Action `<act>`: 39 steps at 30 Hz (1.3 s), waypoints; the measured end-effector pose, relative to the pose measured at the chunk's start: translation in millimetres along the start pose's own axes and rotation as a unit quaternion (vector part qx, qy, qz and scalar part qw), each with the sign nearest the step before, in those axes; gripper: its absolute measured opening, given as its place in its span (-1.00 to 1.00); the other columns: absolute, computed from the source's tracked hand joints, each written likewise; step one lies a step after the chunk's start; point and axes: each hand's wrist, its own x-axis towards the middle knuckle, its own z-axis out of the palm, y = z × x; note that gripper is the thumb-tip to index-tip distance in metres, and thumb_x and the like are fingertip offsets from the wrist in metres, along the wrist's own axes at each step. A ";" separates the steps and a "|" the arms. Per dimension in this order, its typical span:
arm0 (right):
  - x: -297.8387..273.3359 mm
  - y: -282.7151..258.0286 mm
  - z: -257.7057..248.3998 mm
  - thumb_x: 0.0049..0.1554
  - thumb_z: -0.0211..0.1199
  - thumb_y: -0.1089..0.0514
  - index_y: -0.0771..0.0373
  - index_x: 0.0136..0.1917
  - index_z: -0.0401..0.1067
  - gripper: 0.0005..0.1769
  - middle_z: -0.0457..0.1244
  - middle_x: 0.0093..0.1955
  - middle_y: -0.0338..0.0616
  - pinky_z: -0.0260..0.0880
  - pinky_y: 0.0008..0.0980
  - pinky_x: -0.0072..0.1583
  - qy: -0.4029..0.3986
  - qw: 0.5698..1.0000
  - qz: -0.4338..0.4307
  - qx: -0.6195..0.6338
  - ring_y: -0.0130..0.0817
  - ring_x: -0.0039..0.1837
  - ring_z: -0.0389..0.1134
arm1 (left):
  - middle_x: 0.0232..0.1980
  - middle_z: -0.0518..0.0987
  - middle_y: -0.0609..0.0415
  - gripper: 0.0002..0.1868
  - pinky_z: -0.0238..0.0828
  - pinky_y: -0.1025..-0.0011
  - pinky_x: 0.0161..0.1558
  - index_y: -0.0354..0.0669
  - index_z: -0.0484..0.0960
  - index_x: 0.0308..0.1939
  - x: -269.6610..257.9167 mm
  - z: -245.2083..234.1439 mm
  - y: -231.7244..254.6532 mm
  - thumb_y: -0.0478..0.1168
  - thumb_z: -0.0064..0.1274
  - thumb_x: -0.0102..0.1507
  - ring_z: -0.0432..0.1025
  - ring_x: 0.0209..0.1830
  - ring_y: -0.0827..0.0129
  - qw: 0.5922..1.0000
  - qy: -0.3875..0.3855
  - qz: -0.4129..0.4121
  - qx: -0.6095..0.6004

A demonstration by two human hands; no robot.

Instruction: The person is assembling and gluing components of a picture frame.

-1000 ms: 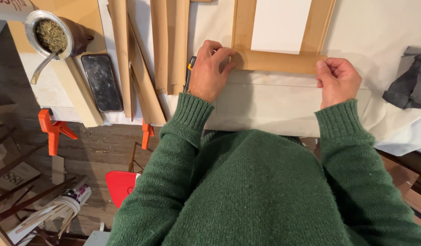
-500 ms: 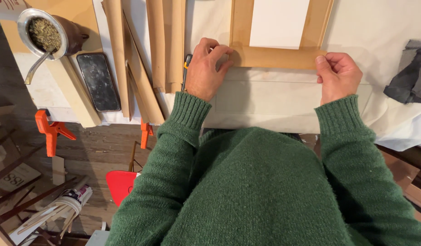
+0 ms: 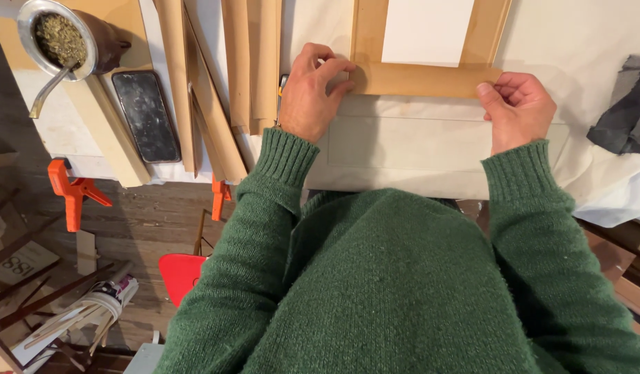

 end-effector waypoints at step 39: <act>-10.1 26.8 16.7 0.23 0.46 0.47 0.39 0.13 0.40 -0.71 0.38 0.00 -0.20 0.49 -0.54 0.04 0.053 0.983 -0.168 -0.060 -0.55 -0.03 0.40 | 0.08 0.46 0.06 -0.65 0.49 0.31 -0.11 -0.02 0.67 0.05 -1.4 -6.5 7.6 -0.28 0.39 0.21 0.48 -0.11 0.29 0.998 -0.057 -0.014 0.038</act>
